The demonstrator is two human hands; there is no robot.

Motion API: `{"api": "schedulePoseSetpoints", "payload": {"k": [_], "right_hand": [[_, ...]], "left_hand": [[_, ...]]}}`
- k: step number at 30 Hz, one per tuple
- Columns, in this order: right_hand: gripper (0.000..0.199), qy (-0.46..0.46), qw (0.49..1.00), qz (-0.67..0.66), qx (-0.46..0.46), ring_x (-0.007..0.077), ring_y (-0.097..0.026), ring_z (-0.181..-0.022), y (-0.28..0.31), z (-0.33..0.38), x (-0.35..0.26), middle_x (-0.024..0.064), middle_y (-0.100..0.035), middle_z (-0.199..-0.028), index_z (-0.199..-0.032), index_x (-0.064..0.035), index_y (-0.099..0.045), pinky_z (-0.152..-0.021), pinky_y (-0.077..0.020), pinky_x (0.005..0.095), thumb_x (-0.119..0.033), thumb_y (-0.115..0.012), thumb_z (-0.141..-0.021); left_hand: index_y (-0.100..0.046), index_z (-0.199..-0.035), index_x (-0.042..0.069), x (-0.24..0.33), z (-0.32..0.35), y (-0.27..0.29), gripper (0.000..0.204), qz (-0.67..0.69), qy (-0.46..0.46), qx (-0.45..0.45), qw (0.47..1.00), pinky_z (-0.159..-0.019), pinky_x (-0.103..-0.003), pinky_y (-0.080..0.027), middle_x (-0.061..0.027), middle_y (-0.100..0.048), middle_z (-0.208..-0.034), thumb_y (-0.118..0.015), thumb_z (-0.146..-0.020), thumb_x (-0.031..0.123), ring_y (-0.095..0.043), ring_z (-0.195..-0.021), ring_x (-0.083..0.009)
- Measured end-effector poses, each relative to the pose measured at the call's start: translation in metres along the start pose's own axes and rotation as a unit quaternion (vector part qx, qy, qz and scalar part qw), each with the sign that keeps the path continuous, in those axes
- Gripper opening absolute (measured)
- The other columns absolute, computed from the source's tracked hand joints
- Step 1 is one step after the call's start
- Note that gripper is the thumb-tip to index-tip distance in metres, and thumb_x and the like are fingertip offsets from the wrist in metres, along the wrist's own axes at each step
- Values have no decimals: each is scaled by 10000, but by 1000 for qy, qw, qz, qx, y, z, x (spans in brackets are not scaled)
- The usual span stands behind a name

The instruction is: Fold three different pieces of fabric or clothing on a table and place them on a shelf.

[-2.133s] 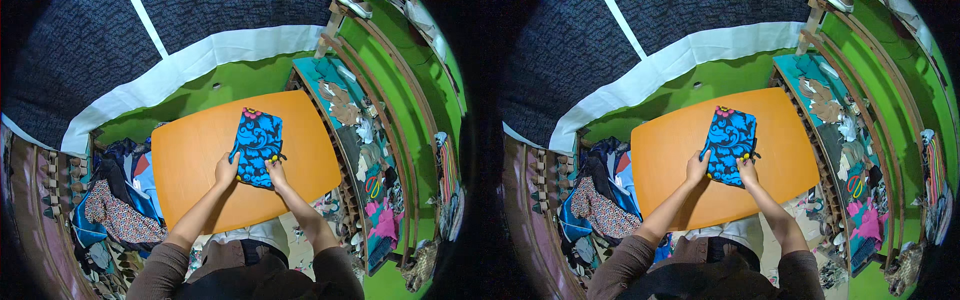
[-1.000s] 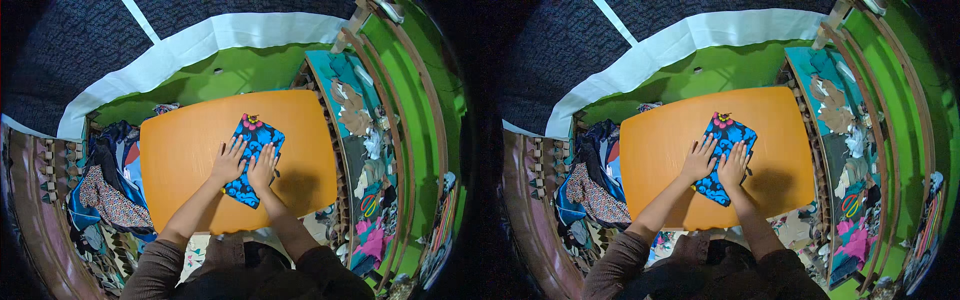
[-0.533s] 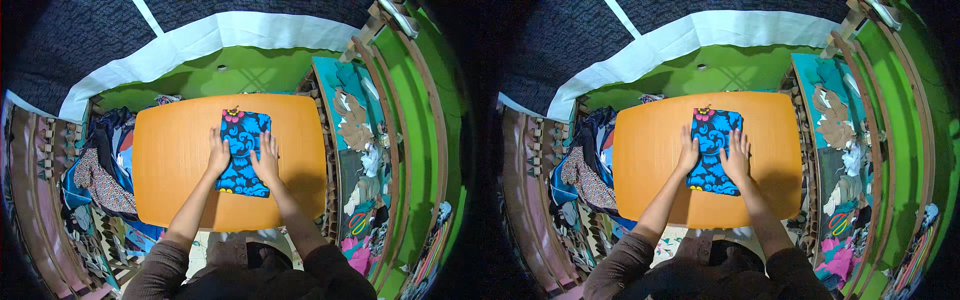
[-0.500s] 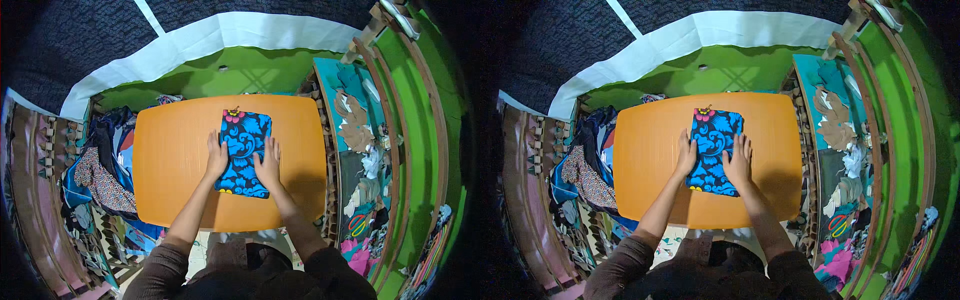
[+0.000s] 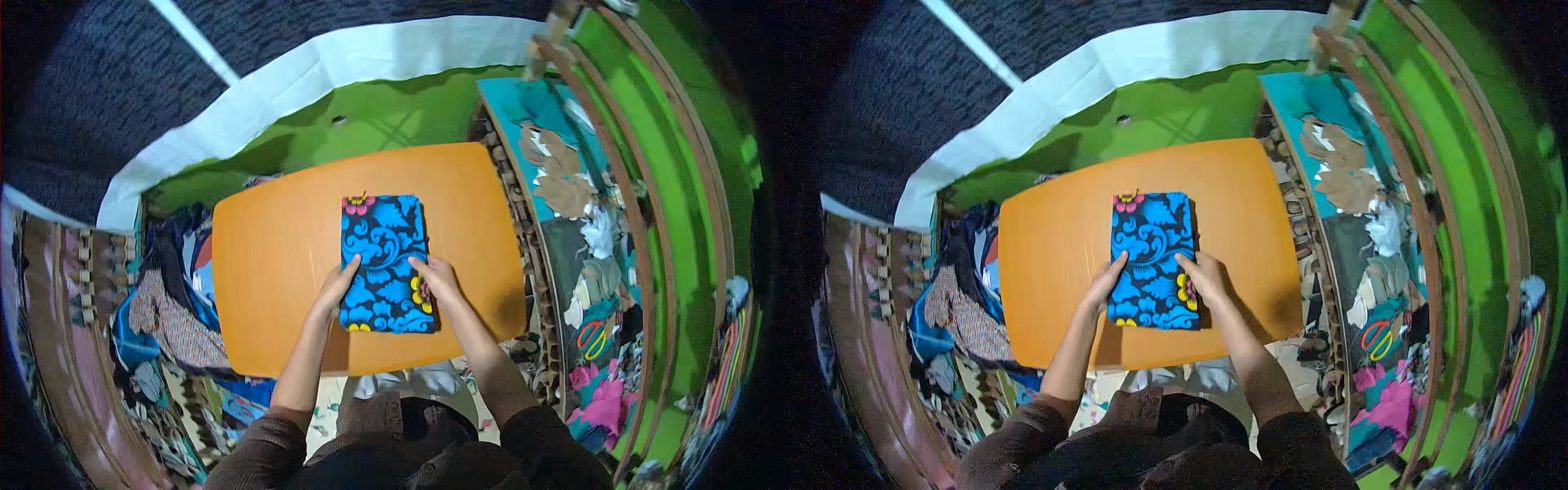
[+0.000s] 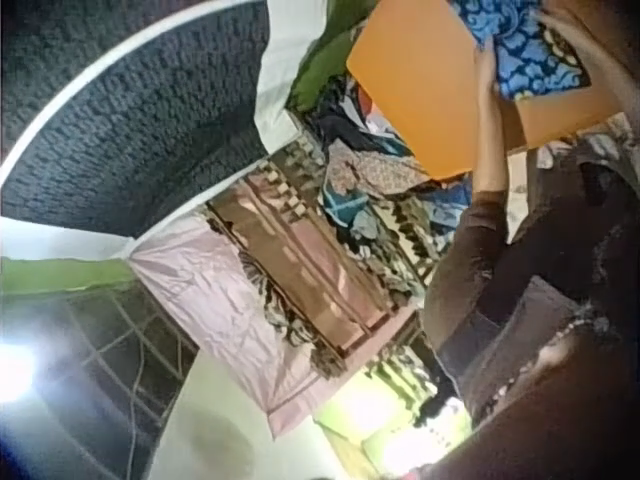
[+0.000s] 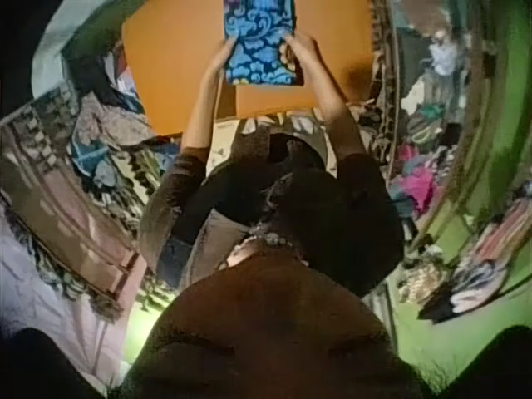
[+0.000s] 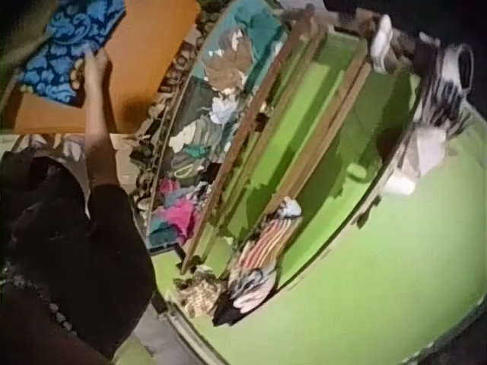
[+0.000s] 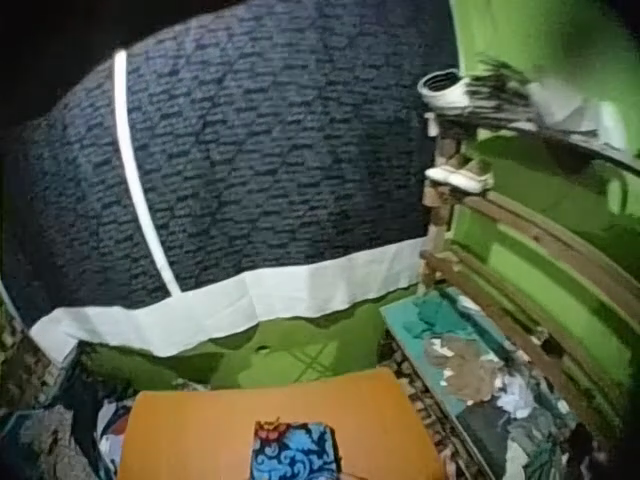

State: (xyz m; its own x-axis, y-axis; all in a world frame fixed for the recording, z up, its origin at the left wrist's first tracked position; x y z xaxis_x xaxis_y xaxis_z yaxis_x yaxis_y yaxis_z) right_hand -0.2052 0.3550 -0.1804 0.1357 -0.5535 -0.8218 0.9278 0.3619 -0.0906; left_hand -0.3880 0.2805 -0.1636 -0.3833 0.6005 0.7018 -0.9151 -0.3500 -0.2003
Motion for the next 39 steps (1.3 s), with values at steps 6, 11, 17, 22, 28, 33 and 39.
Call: {"api": "schedulePoseSetpoints", "payload": {"k": [6,11,17,22,28,33,39], "right_hand": [[343,110,983,-144,18,101,-547,-863,15,51,14,26,-597,-969,-1157,-69,-527,-681,-458,244,-272,-568,-884],[615,137,983,-80,98,173,-443,-1146,14,93,9,95,-442,-1293,-1377,-32,-260,-974,-347,295,-228,-572,-885],[573,149,930,-168,289,145,-487,-1035,11,158,12,60,-507,-1181,-1348,-28,-328,-896,-387,258,-112,-559,-830],[553,201,877,-127,418,128,-490,-1016,0,204,2,48,-525,-1158,-1346,-52,-357,-868,-394,257,-98,-539,-826],[548,271,814,-45,511,150,-421,-1186,34,329,-119,105,-434,-1335,-1384,-46,-312,-992,-319,269,-106,-515,-879],[512,373,712,46,593,105,-490,-966,83,431,-201,47,-545,-1152,-1356,-8,-348,-859,-389,223,-55,-500,-869],[464,427,723,58,539,107,-550,-955,169,504,-272,37,-574,-1148,-1306,-3,-431,-868,-405,222,-58,-471,-847]], "left_hand": [[-354,-1339,61,-8,28,-38,639,73,46,-128,988,-981,-462,-391,-131,-480,-1293,-561,-860,430,-482,-1165,-284],[-331,-1349,84,3,18,-46,615,21,13,-262,965,-972,-460,-404,-125,-462,-1304,-572,-861,372,-471,-1172,-278],[-319,-1348,67,22,34,-81,591,-14,55,-443,895,-927,-430,-448,-129,-484,-1268,-577,-865,288,-516,-1113,-263],[-372,-1302,22,44,51,-110,551,-104,13,-519,848,-856,-411,-503,-166,-507,-1232,-553,-870,313,-553,-1072,-274],[-361,-1324,36,100,142,-229,577,-21,78,-661,746,-953,-404,-428,-133,-466,-1300,-417,-924,449,-513,-1128,-266],[-441,-1272,30,164,249,-325,550,-41,26,-702,710,-944,-424,-430,-150,-515,-1253,-396,-927,456,-532,-1104,-283],[-523,-1173,37,209,318,-430,475,-88,-8,-709,700,-855,-407,-494,-165,-611,-1099,-395,-930,424,-624,-933,-272]]}}
Point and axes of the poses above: each hand's wrist, its own z-axis away from the middle knuckle, its own y-axis out of the back of the hand, x = y × z, the point moved 8 cm from there along -z, towards the middle knuckle
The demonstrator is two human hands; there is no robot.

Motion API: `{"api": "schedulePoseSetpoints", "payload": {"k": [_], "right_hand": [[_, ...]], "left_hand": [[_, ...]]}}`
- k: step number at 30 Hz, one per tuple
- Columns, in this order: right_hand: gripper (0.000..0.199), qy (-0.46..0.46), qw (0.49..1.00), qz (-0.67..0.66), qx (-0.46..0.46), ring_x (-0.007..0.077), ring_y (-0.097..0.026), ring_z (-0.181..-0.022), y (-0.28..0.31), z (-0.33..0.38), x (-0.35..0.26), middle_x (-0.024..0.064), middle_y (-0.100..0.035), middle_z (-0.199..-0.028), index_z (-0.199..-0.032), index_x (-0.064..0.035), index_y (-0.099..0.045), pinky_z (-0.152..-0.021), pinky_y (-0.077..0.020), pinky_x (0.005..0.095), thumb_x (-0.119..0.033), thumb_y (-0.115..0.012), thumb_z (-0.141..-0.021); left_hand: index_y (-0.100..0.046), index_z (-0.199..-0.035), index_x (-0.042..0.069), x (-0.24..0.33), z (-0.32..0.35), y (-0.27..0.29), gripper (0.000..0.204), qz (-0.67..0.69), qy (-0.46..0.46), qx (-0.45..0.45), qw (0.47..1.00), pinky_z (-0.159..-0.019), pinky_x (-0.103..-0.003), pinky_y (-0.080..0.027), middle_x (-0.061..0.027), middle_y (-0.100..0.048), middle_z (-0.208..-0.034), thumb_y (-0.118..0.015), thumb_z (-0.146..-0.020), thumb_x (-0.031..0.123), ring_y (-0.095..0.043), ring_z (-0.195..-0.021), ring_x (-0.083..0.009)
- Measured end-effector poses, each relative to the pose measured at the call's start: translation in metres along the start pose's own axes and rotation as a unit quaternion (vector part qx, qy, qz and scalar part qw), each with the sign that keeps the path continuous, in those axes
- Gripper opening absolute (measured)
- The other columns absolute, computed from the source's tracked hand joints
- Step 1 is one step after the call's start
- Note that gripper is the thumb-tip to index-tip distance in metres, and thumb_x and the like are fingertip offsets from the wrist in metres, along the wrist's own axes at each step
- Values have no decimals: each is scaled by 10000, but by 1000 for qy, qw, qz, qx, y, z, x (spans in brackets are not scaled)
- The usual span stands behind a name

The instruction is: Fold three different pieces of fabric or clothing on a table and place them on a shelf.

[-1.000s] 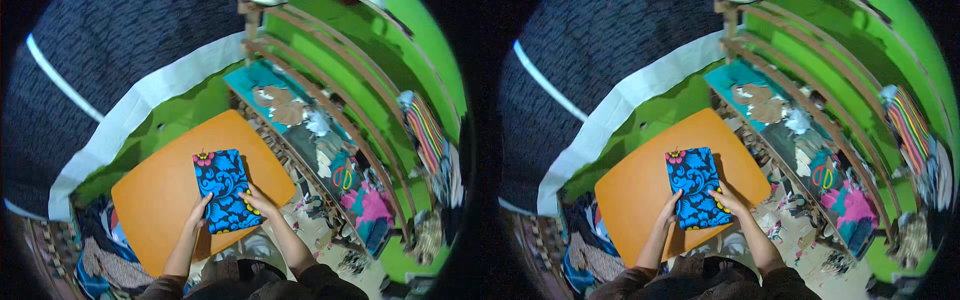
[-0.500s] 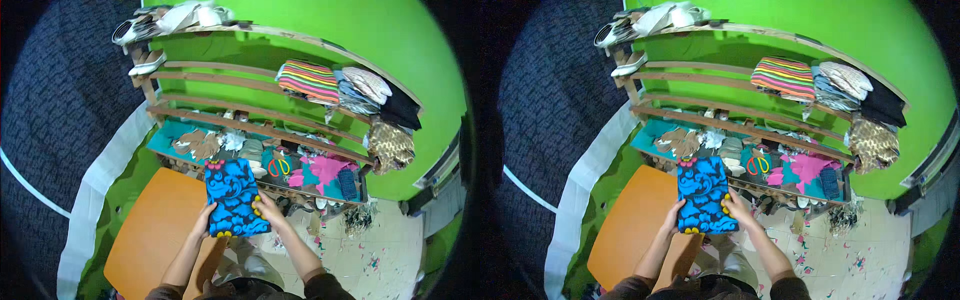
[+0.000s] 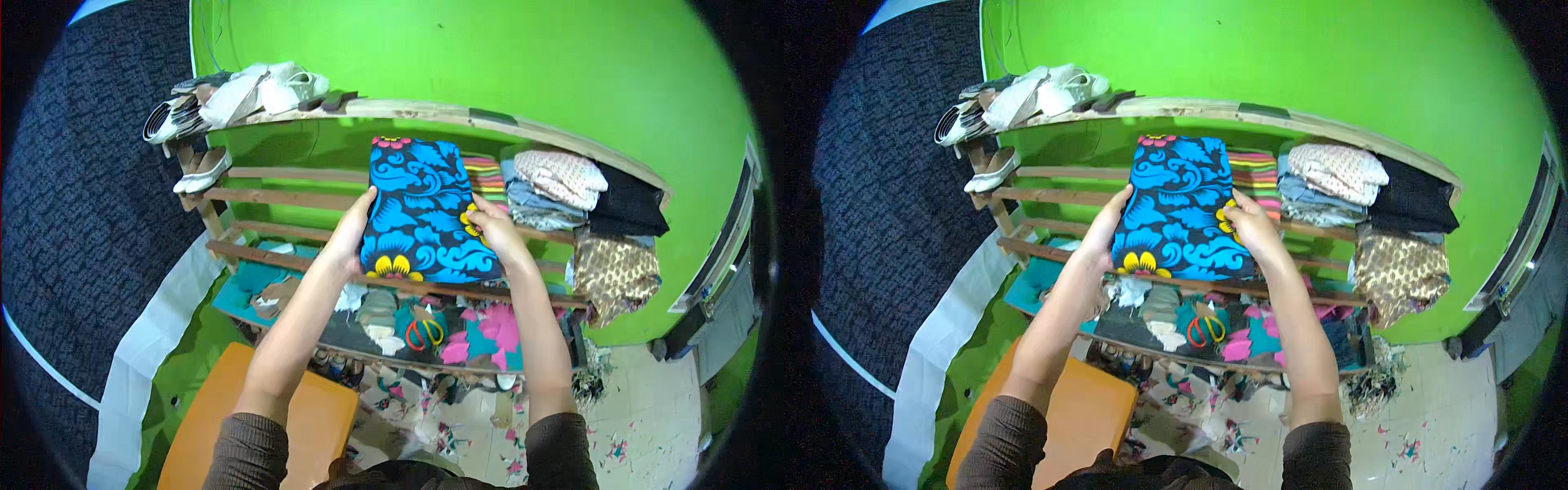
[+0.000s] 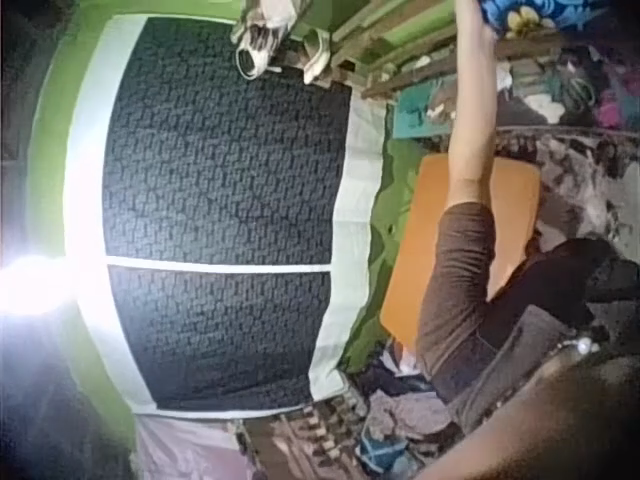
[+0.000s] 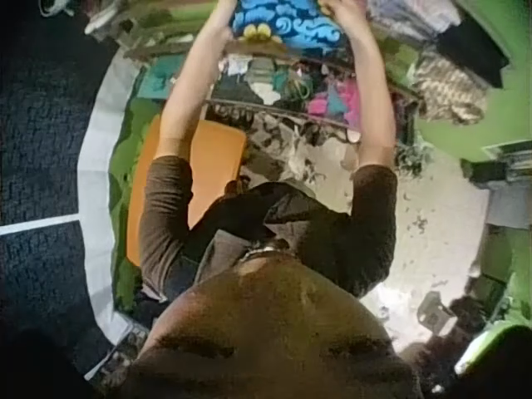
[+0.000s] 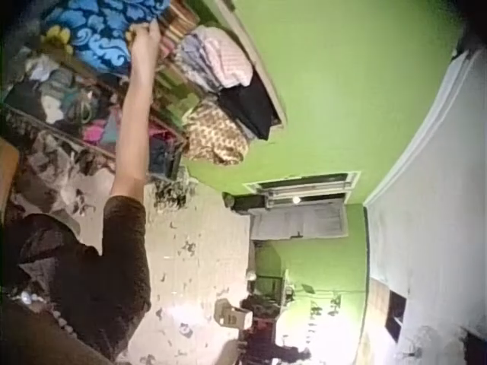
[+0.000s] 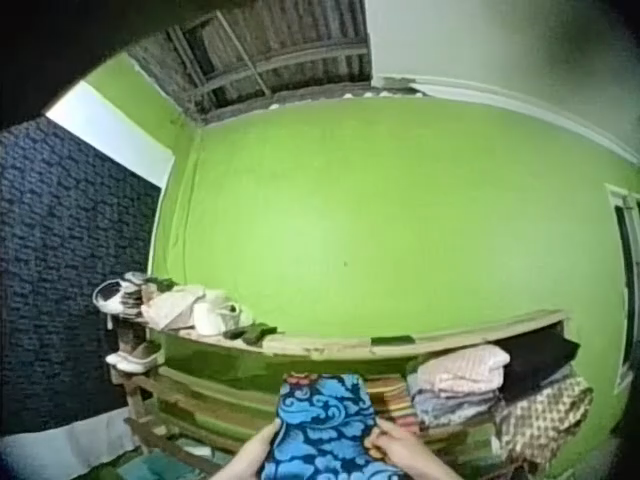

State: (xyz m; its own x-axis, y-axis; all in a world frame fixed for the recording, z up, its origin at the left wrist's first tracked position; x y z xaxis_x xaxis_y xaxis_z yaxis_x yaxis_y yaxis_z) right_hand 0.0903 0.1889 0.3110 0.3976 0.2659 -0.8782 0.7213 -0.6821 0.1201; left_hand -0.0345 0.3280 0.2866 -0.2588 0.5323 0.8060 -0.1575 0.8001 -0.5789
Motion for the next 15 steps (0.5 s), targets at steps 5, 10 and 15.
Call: {"api": "schedulePoseSetpoints", "payload": {"k": [5,10,15], "right_hand": [[398,-44,999,22,-5,127,-561,-950,55,-56,-3,60,-589,-1116,-1248,5,-479,-813,-444,238,-59,-465,-855],[514,-56,994,7,96,169,-546,-1016,96,-70,11,135,-517,-1211,-1331,4,-361,-827,-460,277,-79,-503,-845],[731,26,990,-99,94,246,-376,-1238,107,-61,-5,176,-292,-1410,-1418,0,-157,-997,-325,312,-199,-561,-842]], "left_hand": [[-546,-1091,11,13,-81,-21,435,-55,31,4,998,-770,-395,-533,-153,-647,-999,-346,-949,371,-654,-816,-248],[-530,-1090,-8,-1,-150,-29,419,-43,31,-10,999,-789,-382,-533,-169,-638,-1005,-329,-962,338,-651,-833,-246],[-508,-1088,-32,1,-206,-41,373,-62,-6,-8,998,-739,-384,-551,-189,-627,-1015,-338,-965,277,-653,-838,-257]]}}
Point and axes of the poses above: each hand's wrist, its own z-axis away from the middle knuckle, its own y-axis out of the back of the hand, x = y × z, the point moved 8 cm from there along -z, towards the middle knuckle
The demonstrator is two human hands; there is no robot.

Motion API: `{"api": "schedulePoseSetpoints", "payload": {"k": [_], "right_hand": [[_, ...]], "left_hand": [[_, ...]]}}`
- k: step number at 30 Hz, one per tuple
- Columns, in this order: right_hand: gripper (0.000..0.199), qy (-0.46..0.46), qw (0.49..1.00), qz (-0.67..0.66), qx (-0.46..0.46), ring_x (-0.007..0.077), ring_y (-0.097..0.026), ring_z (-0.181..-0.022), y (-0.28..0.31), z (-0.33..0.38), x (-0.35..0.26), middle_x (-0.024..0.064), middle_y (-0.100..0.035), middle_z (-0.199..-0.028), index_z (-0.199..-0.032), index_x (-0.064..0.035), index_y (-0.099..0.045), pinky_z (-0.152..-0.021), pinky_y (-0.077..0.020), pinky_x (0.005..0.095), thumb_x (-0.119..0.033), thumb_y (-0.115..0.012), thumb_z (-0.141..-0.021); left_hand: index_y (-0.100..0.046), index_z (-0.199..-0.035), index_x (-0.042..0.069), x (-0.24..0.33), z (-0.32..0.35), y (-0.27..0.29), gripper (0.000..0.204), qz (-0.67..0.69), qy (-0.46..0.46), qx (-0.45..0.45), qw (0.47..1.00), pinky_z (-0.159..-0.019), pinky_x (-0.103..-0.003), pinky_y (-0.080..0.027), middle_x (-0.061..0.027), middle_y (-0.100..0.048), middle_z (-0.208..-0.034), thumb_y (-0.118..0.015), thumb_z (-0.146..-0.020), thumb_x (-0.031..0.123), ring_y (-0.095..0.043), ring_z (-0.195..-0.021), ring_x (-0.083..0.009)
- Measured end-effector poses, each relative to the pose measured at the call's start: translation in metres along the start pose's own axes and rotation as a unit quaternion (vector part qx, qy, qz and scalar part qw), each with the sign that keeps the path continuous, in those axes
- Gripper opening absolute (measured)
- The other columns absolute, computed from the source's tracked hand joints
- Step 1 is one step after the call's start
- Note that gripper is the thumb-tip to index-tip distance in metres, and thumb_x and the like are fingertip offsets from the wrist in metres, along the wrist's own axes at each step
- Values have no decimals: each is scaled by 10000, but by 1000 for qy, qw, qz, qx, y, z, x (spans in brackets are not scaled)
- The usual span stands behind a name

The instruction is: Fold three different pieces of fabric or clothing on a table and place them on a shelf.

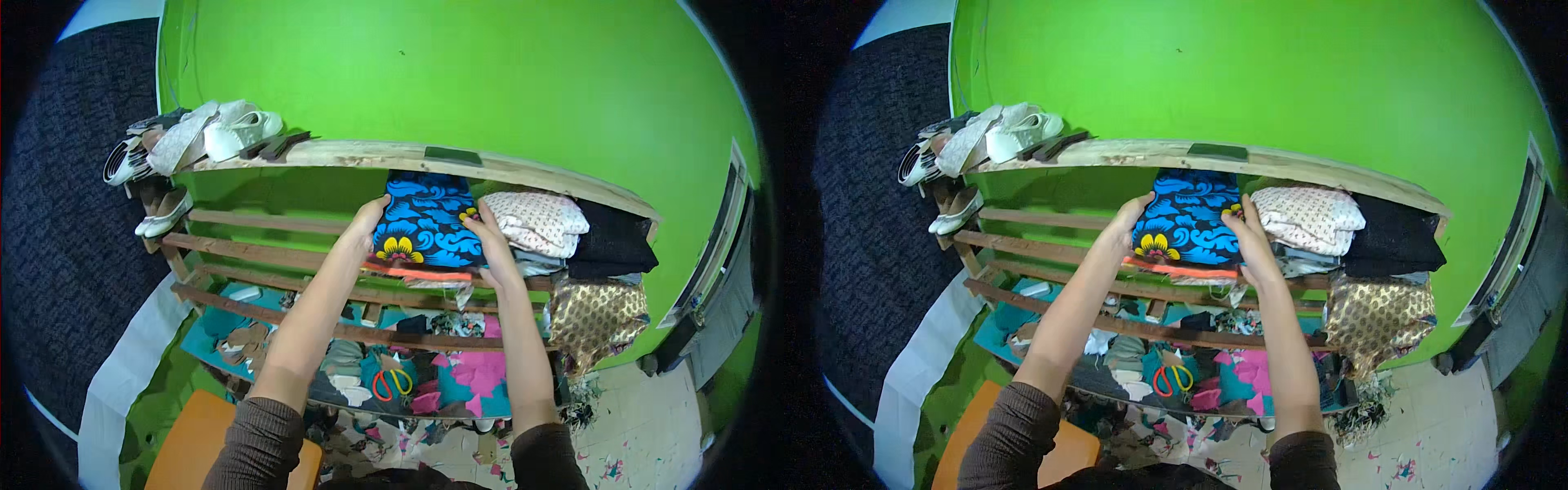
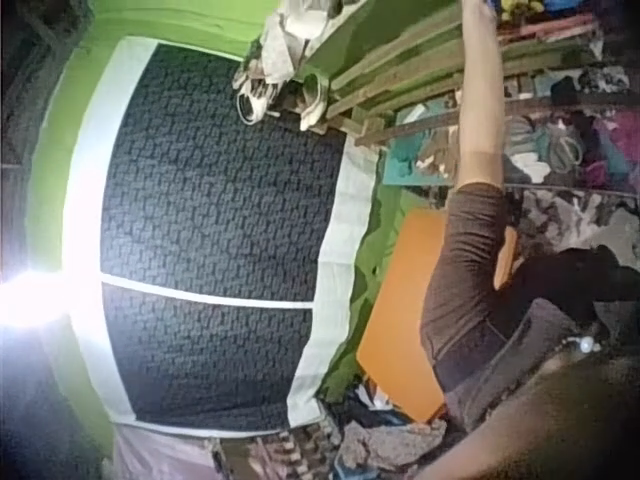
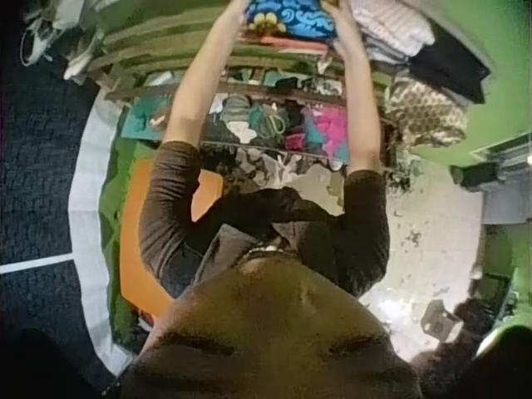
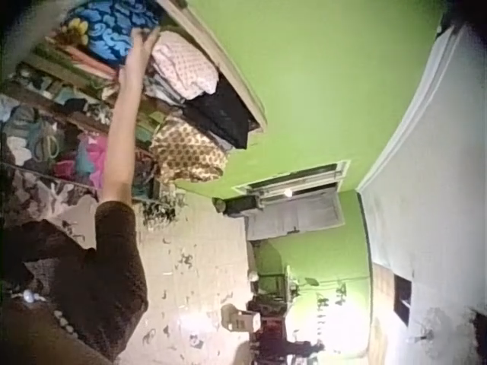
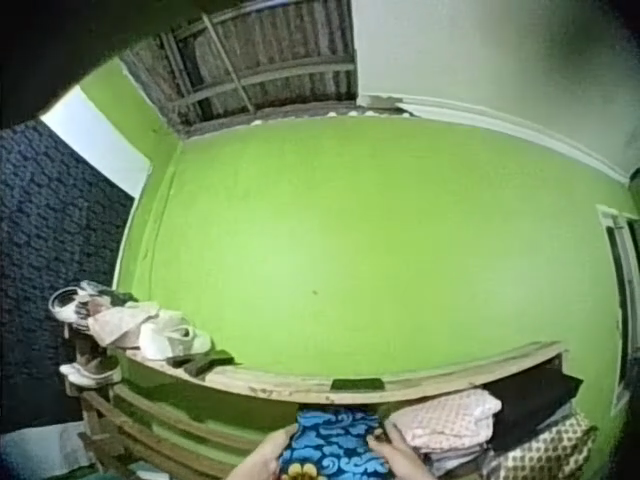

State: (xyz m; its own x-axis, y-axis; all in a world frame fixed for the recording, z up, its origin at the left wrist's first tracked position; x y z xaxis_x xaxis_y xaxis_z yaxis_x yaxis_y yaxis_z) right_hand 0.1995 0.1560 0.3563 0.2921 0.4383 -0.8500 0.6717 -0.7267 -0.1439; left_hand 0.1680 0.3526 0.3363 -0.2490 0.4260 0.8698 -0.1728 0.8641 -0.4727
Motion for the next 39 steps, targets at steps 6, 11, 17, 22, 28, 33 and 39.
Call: {"api": "schedulePoseSetpoints", "payload": {"k": [6,11,17,22,28,33,39], "right_hand": [[665,133,917,376,-9,262,-338,-1285,-5,19,-18,200,-373,-1372,-1367,16,-300,-1041,-267,333,-304,-586,-859],[680,220,796,554,101,407,-407,-1140,-34,52,-18,235,-391,-1283,-1296,-8,-400,-945,-364,439,-223,-701,-725],[546,327,592,730,100,310,-382,-1203,-59,60,-10,113,-385,-1345,-1264,-191,-483,-1005,-278,500,-218,-651,-745],[388,379,572,720,106,274,-476,-1101,-61,53,-2,99,-524,-1184,-1173,-161,-549,-978,-315,489,-175,-537,-785],[300,428,568,696,102,244,-521,-953,-64,43,-8,102,-572,-1005,-1040,-104,-601,-884,-385,432,-138,-533,-749],[473,356,592,722,39,304,-485,-1026,-64,39,7,129,-546,-1059,-1125,-51,-550,-943,-340,466,-203,-670,-694],[688,294,616,730,32,313,-339,-1260,-73,54,0,192,-404,-1315,-1275,11,-419,-1051,-201,513,-338,-639,-725]], "left_hand": [[-475,-1108,-40,-2,-34,2,350,4,19,-10,1000,-736,-406,-557,-210,-626,-990,-318,-963,237,-655,-832,-276],[-513,-1086,-35,-1,-29,8,436,-40,2,6,999,-761,-360,-539,-169,-641,-974,-306,-970,331,-652,-822,-245],[-415,-1288,19,23,55,-36,552,-535,-467,-69,701,-1023,-416,-308,-213,-403,-1325,-546,-860,340,-409,-1209,-361],[-389,-1335,123,-14,93,-41,718,-764,-436,-35,475,-1045,-441,-278,-114,-372,-1373,-658,-736,415,-318,-1274,-340],[-407,-1298,79,6,75,-37,610,-652,-459,-103,595,-1046,-459,-280,-108,-385,-1358,-656,-751,182,-324,-1252,-365],[-410,-1300,84,-5,71,-33,586,-718,-429,-85,541,-1059,-473,-242,-117,-367,-1384,-588,-805,342,-314,-1285,-330],[-397,-1330,96,-5,97,-43,549,-753,-463,24,468,-1067,-508,-181,-87,-378,-1391,-445,-884,414,-338,-1294,-253]]}}
Point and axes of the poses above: each hand's wrist, its own z-axis away from the middle knuckle, its own y-axis out of the back of the hand, x = y × z, the point moved 8 cm from there along -z, towards the middle knuckle
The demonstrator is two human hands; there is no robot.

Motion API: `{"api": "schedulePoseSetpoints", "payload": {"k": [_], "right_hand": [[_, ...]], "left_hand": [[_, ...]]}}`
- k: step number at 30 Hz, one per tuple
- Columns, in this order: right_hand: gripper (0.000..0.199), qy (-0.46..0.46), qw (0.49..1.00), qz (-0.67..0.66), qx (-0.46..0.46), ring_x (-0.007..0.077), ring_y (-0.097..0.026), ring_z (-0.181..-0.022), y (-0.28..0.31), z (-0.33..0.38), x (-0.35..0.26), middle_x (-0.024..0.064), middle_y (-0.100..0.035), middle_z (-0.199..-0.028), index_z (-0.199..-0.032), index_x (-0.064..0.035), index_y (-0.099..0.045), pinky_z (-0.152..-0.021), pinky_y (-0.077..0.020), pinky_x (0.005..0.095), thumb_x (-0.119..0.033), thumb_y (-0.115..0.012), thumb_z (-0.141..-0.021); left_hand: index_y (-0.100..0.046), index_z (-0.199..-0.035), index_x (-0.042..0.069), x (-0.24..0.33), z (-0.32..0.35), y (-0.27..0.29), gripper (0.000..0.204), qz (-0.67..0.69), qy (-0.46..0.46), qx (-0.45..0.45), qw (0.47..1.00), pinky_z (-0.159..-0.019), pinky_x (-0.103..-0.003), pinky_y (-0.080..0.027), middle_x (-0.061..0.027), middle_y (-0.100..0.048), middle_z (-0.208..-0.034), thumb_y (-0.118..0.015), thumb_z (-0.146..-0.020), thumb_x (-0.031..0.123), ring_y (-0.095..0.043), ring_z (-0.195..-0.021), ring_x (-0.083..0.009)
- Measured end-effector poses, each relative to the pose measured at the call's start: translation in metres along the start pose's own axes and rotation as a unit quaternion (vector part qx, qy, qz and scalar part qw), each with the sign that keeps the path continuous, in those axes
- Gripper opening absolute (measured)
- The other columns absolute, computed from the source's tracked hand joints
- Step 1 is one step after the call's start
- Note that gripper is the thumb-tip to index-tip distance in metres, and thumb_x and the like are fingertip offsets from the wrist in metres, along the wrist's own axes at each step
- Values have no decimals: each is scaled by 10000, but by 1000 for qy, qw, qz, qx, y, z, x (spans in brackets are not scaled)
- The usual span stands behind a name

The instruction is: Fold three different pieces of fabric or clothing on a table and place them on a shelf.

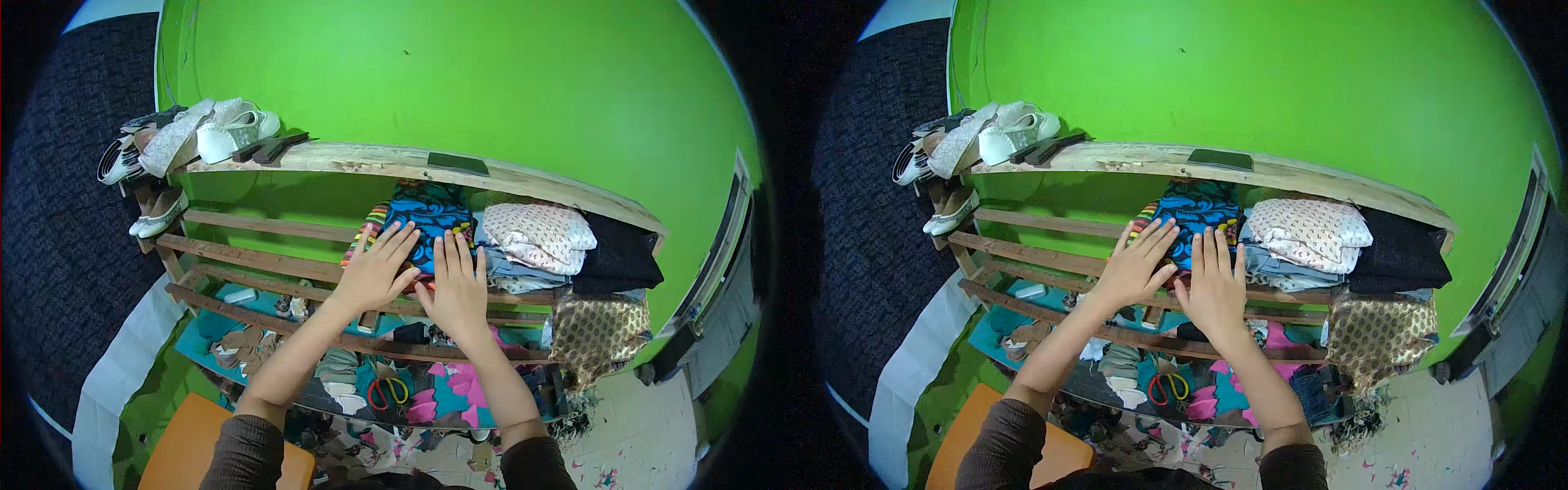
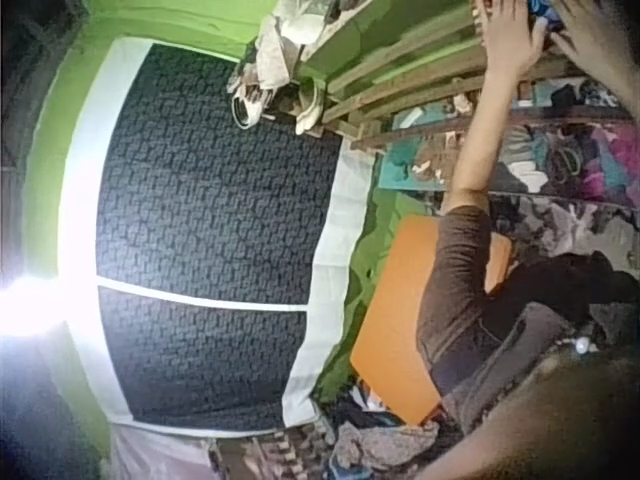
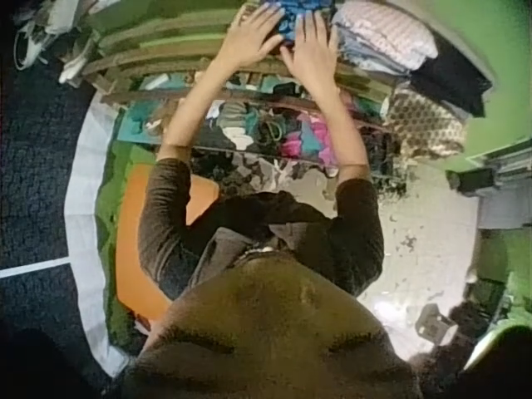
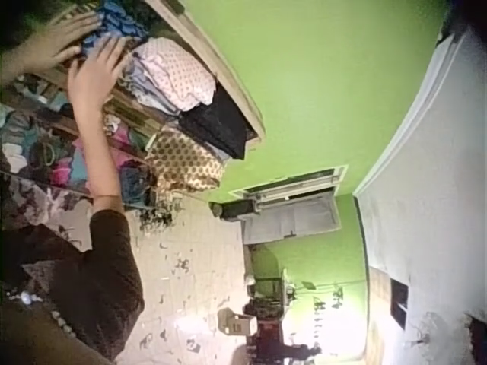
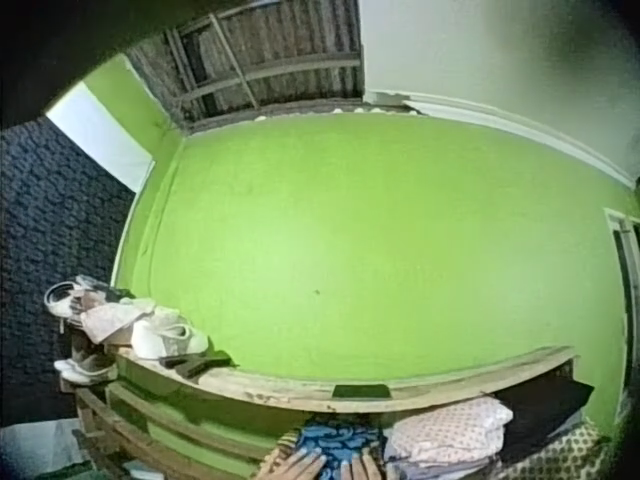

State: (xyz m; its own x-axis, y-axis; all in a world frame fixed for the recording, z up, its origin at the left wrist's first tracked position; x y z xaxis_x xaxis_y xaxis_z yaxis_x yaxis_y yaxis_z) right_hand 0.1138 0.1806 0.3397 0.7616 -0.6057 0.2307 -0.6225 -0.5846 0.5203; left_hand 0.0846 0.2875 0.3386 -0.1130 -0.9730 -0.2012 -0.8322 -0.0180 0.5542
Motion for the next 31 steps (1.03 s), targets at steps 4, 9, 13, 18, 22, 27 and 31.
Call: {"api": "schedulePoseSetpoints", "payload": {"k": [4,9,13,18,22,27,31], "right_hand": [[699,-24,999,4,-21,281,-331,-1281,-12,5,3,178,-378,-1359,-1292,31,-393,-1066,-178,514,-361,-609,-756],[677,-41,999,18,4,286,-322,-1288,-1,8,-7,192,-374,-1360,-1294,43,-388,-1070,-153,528,-337,-595,-773],[629,-70,996,-41,34,349,-249,-1321,9,22,-41,236,-305,-1389,-1303,51,-368,-1069,-135,535,-281,-562,-804],[543,-48,988,-146,1,367,-228,-1326,7,61,-124,243,-293,-1393,-1305,47,-371,-1069,-134,537,-204,-501,-841],[531,7,973,-214,-81,348,-221,-1334,-6,131,-204,227,-313,-1391,-1303,58,-372,-1072,-121,534,-199,-479,-851],[577,122,901,-355,-219,344,-211,-1339,7,228,-318,224,-247,-1425,-1344,38,-312,-1069,-111,547,-210,-482,-852],[606,247,818,-433,-285,330,-184,-1351,66,307,-394,213,-228,-1438,-1366,14,-287,-1071,-92,552,-227,-499,-851]], "left_hand": [[-374,-1344,80,7,6,-7,507,-32,27,-15,999,-1068,-480,-196,-77,-365,-1402,-423,-906,330,-336,-1296,-230],[-424,-1311,67,17,25,13,481,-76,44,14,996,-1056,-480,-223,-99,-419,-1358,-424,-901,319,-374,-1264,-233],[-431,-1305,65,19,67,37,476,-104,97,-2,990,-1063,-502,-201,-98,-419,-1357,-429,-894,307,-360,-1274,-241],[-413,-1318,72,14,171,79,488,-156,207,-57,964,-1050,-590,-119,-90,-352,-1404,-434,-890,305,-268,-1320,-301],[-420,-1318,105,44,293,108,489,-199,345,-127,908,-1040,-616,-107,-74,-356,-1402,-447,-887,334,-249,-1328,-304],[-427,-1315,91,117,419,155,527,-257,491,-212,805,-1041,-621,-105,-86,-366,-1396,-493,-860,350,-249,-1332,-309],[-372,-1353,107,194,497,213,594,-300,611,-281,676,-1036,-637,-73,-75,-310,-1433,-510,-852,395,-218,-1346,-307]]}}
Point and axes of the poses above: each hand's wrist, its own z-axis away from the middle knuckle, its own y-axis out of the back of the hand, x = y × z, the point moved 8 cm from there along -z, towards the middle knuckle
